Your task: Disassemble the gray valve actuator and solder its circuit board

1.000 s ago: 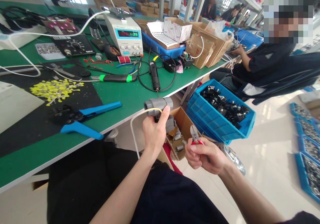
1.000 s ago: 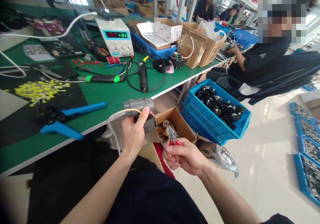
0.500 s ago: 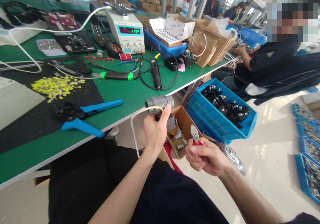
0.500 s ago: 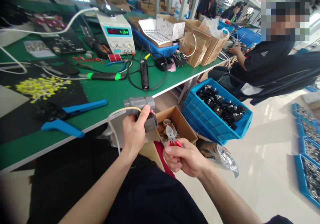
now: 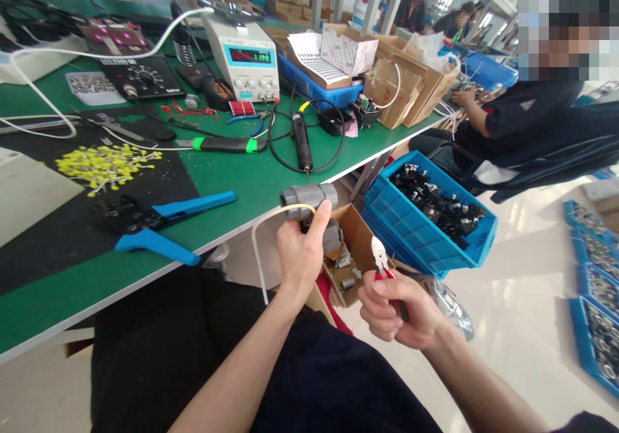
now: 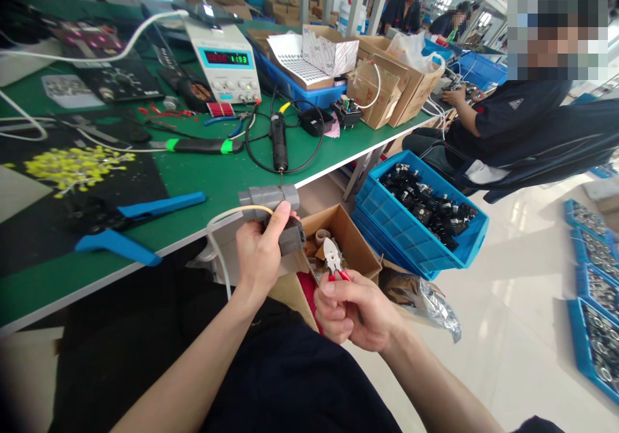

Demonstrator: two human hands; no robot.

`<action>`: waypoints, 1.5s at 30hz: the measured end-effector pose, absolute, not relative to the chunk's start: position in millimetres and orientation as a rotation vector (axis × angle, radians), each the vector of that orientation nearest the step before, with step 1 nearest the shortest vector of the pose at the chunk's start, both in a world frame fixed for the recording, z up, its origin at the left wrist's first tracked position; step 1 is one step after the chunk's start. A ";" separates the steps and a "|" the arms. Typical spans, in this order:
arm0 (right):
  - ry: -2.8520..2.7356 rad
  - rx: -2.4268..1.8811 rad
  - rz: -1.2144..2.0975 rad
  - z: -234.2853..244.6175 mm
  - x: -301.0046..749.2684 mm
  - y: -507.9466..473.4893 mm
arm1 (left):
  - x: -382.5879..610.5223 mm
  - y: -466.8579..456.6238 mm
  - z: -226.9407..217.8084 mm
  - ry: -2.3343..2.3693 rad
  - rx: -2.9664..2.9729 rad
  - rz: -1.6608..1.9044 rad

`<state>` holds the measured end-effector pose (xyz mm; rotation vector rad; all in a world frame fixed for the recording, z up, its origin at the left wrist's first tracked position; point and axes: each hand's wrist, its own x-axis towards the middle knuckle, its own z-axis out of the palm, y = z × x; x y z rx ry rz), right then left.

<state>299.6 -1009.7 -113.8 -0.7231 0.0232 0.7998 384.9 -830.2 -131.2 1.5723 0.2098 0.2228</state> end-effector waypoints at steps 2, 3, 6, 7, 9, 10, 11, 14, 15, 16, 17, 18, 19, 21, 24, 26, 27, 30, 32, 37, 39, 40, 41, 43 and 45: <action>0.029 -0.702 0.804 -112.2 298.9 -1008.2 | 385.1 -830.6 -130.8 0.212 1.564 0.229; 0.033 -0.696 0.805 -111.3 298.7 -1007.5 | 385.1 -830.7 -130.7 0.213 1.561 0.233; 0.042 -0.693 0.798 -108.9 298.4 -1005.5 | 385.1 -830.4 -131.0 0.194 1.564 0.240; 0.045 -0.685 0.792 -108.6 298.6 -1004.7 | 385.2 -830.2 -131.3 0.186 1.566 0.240; 0.058 -0.745 0.751 -109.2 299.2 -1002.8 | 385.2 -829.9 -131.8 0.181 1.570 0.240; 0.063 -0.871 0.707 -110.6 299.7 -1001.7 | 385.1 -829.8 -132.0 0.184 1.570 0.240; 0.068 -1.082 0.635 -112.7 300.2 -1000.5 | 385.0 -829.7 -132.1 0.188 1.569 0.237; 0.070 -1.980 0.220 -123.3 301.8 -996.1 | 384.1 -829.5 -132.1 0.191 1.558 0.225; 0.070 -2.176 0.089 -127.6 302.2 -994.5 | 383.5 -829.4 -132.0 0.192 1.554 0.225; 0.073 -2.287 0.000 -131.7 302.4 -993.0 | 382.9 -829.2 -131.7 0.190 1.552 0.227; 0.079 -2.325 -0.045 -135.3 302.6 -991.6 | 382.2 -829.0 -131.3 0.186 1.554 0.228; 0.084 -2.323 -0.051 -138.1 302.8 -990.4 | 381.5 -828.7 -130.7 0.182 1.559 0.231; 0.090 -2.311 -0.045 -140.0 302.9 -989.5 | 380.8 -828.6 -130.0 0.176 1.566 0.232; 0.092 -2.318 -0.052 -141.6 303.1 -988.1 | 379.6 -828.4 -128.0 0.163 1.577 0.240; 0.070 -2.333 -0.068 -141.1 303.5 -986.3 | 378.7 -829.1 -124.7 0.156 1.579 0.259; 0.053 -2.342 -0.078 -140.9 303.7 -985.0 | 378.3 -829.9 -123.2 0.155 1.583 0.263; 0.048 -2.348 -0.086 -141.0 303.8 -984.4 | 378.1 -830.3 -122.9 0.158 1.589 0.264; 0.036 -2.365 -0.112 -141.5 304.3 -982.8 | 377.4 -831.1 -123.7 0.168 1.608 0.267; 0.027 -2.371 -0.122 -141.4 304.6 -982.1 | 376.9 -831.3 -124.9 0.169 1.609 0.269; 0.018 -2.387 -0.147 -140.8 304.8 -981.5 | 375.6 -831.3 -127.1 0.163 1.634 0.274; 0.020 -2.397 -0.156 -141.2 304.6 -981.3 | 374.9 -831.5 -127.1 0.158 1.652 0.278; 0.021 -2.403 -0.160 -141.4 304.6 -981.3 | 374.5 -831.6 -126.9 0.157 1.662 0.282; 0.021 -2.410 -0.162 -141.7 304.5 -981.3 | 374.1 -831.8 -126.7 0.158 1.672 0.286; 0.015 -2.423 -0.164 -142.0 304.6 -981.5 | 373.4 -832.2 -126.3 0.159 1.688 0.293; 0.003 -2.436 -0.165 -141.9 304.9 -981.7 | 372.9 -832.4 -126.2 0.159 1.696 0.294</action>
